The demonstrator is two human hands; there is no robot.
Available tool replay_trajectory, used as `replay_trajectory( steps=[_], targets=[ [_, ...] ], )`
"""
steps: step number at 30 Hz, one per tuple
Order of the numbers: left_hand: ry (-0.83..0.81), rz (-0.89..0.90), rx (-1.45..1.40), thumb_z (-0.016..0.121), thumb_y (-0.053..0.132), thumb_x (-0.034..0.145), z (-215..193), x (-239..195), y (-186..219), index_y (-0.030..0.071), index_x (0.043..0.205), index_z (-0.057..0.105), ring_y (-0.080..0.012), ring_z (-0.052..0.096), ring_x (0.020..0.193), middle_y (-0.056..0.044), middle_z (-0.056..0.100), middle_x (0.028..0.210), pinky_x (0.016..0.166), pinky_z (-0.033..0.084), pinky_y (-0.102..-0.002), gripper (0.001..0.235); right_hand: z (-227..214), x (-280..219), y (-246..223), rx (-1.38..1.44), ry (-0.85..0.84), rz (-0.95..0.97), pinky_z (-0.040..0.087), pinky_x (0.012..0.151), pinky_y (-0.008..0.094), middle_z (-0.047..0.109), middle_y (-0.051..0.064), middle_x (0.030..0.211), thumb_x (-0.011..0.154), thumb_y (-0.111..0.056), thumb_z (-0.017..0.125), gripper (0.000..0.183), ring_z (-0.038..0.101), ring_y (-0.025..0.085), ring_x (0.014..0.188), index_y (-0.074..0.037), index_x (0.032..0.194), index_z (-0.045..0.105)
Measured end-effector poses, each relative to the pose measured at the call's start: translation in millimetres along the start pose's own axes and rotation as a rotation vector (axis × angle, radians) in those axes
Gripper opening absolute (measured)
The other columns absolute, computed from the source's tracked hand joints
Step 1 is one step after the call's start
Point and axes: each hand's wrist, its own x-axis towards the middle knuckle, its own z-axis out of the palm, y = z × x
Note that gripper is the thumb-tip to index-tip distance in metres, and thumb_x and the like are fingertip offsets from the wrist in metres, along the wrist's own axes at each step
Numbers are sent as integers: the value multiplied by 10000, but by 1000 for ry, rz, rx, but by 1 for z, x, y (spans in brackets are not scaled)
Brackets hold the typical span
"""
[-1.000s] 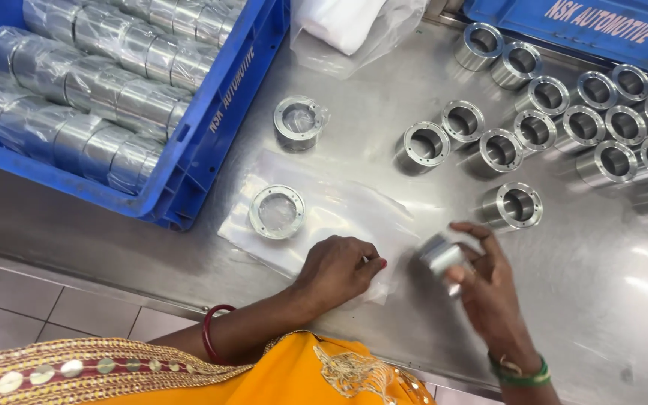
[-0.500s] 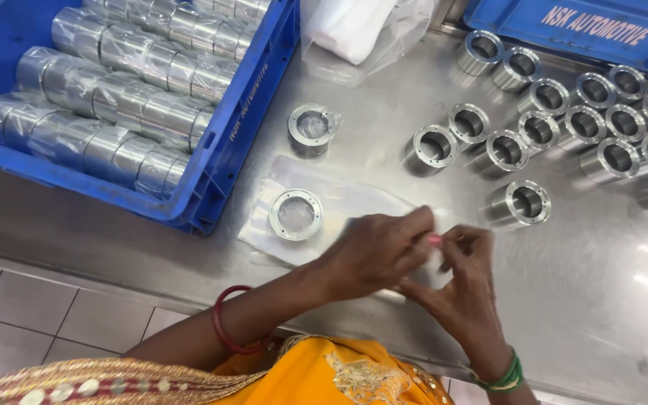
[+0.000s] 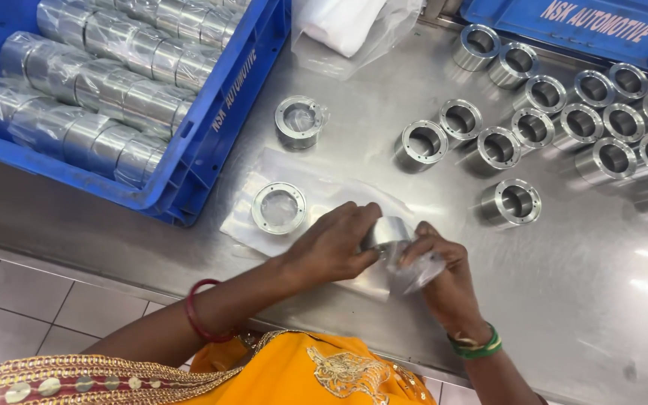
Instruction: The person cleans blue plastic crates using a cloth, then places metal components into small plastic bags and stacks them inside the crates on a fabrication floor.
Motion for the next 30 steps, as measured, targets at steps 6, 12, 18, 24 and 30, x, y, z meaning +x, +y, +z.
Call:
replay_trajectory(
  steps=[6, 12, 18, 24, 30],
  targets=[
    [139, -80, -12, 769, 290, 825, 10, 16, 37, 2, 1136, 542, -394, 633, 952, -213, 614, 1022, 845, 524, -495, 482, 56, -20, -37, -1309, 103, -343, 497, 804, 385, 490, 135, 1049, 732, 113, 530, 463, 546, 255, 980, -11, 1135, 720],
    [39, -209, -445, 750, 431, 863, 9, -1, 32, 12, 1104, 599, -305, 682, 915, -152, 628, 1059, 793, 566, -432, 506, 63, -6, -36, -1404, 251, -479, 483, 812, 444, 479, 255, 1129, 692, -253, 819, 723, 533, 400, 1011, 190, 1176, 514],
    [5, -73, -154, 791, 380, 793, -12, -34, 61, -5, 1284, 489, -353, 652, 919, -223, 598, 1071, 748, 564, -456, 693, 41, 64, -57, -1278, 27, -409, 517, 619, 299, 673, 160, 997, 944, -223, 677, 261, 660, 217, 800, 10, 1061, 689],
    [-176, -137, 96, 696, 128, 795, 18, -24, 52, -30, 1179, 541, -410, 668, 878, -238, 621, 1054, 720, 580, -492, 443, 85, 167, -59, -953, -108, 45, 441, 576, 350, 680, 193, 897, 959, -328, 702, 403, 576, 202, 682, 49, 1099, 703],
    [-31, -114, -16, 654, 75, 879, 35, -25, -6, 20, 961, 724, -363, 718, 809, -206, 737, 890, 747, 567, -464, 121, 30, 201, -49, -1760, -145, -785, 472, 924, 450, 729, 73, 1087, 995, -342, 633, 249, 598, 269, 1095, -179, 1156, 730]
  ],
)
